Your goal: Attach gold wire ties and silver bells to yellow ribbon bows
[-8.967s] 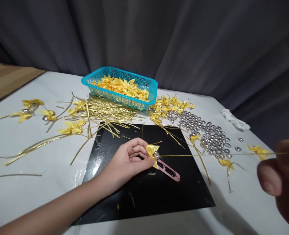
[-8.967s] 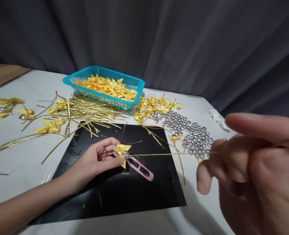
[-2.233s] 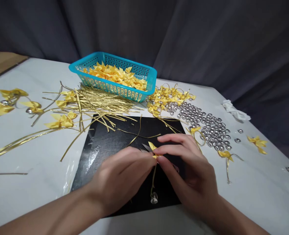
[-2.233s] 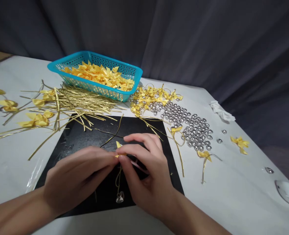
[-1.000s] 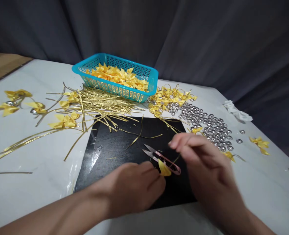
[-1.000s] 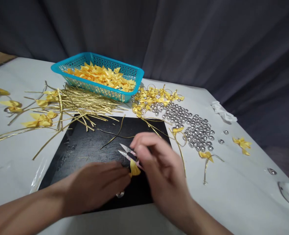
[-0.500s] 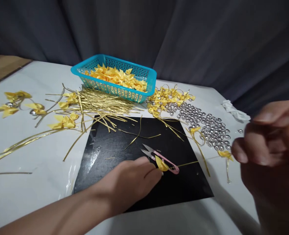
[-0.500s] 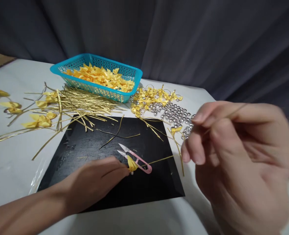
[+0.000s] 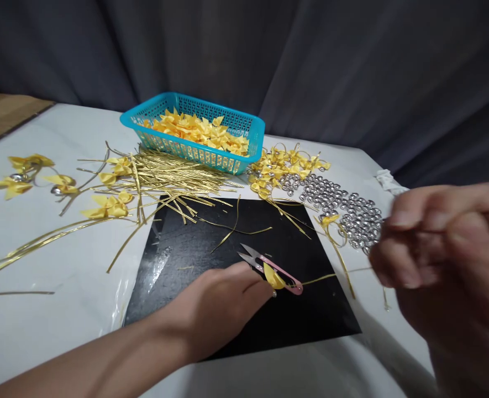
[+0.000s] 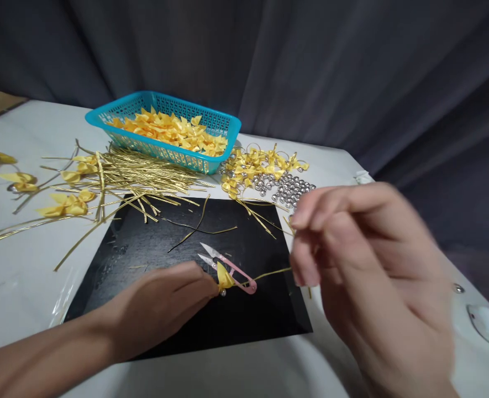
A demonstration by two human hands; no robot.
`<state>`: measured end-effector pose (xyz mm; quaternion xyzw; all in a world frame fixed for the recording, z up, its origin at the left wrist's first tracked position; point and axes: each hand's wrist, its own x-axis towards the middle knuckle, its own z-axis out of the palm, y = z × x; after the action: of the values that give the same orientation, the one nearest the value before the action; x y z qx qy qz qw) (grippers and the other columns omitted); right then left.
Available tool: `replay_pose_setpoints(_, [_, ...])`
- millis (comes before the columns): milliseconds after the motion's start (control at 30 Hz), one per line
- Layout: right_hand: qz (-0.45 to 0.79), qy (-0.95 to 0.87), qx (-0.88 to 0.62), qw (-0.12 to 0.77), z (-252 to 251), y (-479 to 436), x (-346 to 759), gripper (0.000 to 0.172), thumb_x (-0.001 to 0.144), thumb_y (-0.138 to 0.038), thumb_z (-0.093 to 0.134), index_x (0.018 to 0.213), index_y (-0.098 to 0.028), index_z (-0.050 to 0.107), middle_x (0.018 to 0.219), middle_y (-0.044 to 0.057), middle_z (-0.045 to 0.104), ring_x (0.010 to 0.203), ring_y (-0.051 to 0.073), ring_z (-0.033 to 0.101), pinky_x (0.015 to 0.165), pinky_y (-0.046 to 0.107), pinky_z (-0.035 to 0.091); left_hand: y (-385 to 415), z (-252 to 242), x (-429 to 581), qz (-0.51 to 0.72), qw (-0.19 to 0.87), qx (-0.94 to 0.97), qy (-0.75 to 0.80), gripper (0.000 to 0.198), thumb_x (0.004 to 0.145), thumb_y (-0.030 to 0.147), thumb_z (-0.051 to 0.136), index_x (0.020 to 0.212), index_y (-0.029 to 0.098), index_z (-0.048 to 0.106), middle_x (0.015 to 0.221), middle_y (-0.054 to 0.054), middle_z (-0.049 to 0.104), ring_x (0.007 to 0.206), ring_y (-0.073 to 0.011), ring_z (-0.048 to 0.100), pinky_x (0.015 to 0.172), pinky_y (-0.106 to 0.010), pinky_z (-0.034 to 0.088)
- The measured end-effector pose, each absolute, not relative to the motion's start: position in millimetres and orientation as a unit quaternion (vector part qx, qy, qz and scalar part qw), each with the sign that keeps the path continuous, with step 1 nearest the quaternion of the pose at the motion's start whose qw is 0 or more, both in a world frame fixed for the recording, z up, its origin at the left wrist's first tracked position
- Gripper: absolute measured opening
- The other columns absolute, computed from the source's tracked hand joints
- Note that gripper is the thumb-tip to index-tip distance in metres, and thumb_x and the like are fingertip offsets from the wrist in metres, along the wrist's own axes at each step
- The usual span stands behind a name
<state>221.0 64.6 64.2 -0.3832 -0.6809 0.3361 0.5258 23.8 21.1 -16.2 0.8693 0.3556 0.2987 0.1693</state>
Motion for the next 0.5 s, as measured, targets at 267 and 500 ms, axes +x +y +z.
replay_pose_setpoints(267, [0.555, -0.617, -0.42, 0.368, 38, 59, 187, 0.02, 0.094, -0.033, 0.041, 0.078, -0.021, 0.043, 0.064, -0.003, 0.055, 0.039, 0.005, 0.029, 0.037, 0.017, 0.028, 25, -3, 20, 0.381, 0.339, 0.773, 0.376, 0.012, 0.079, 0.006, 0.052, 0.078, 0.016, 0.058, 0.074, 0.0, 0.066, 0.067, -0.0102, 0.06, 0.063, -0.019, 0.047])
replay_pose_setpoints(500, [0.563, -0.583, -0.449, 0.375, 36, 63, 191, 0.02, 0.093, -0.036, 0.042, 0.079, -0.022, 0.04, 0.052, -0.007, 0.04, 0.044, 0.007, 0.03, 0.041, 0.015, 0.032, 39, 1, 12, 0.448, 0.627, 0.479, 0.421, 0.015, 0.074, 0.018, 0.065, 0.067, 0.014, 0.052, 0.076, -0.002, 0.063, 0.067, -0.0088, 0.06, 0.057, -0.015, 0.045])
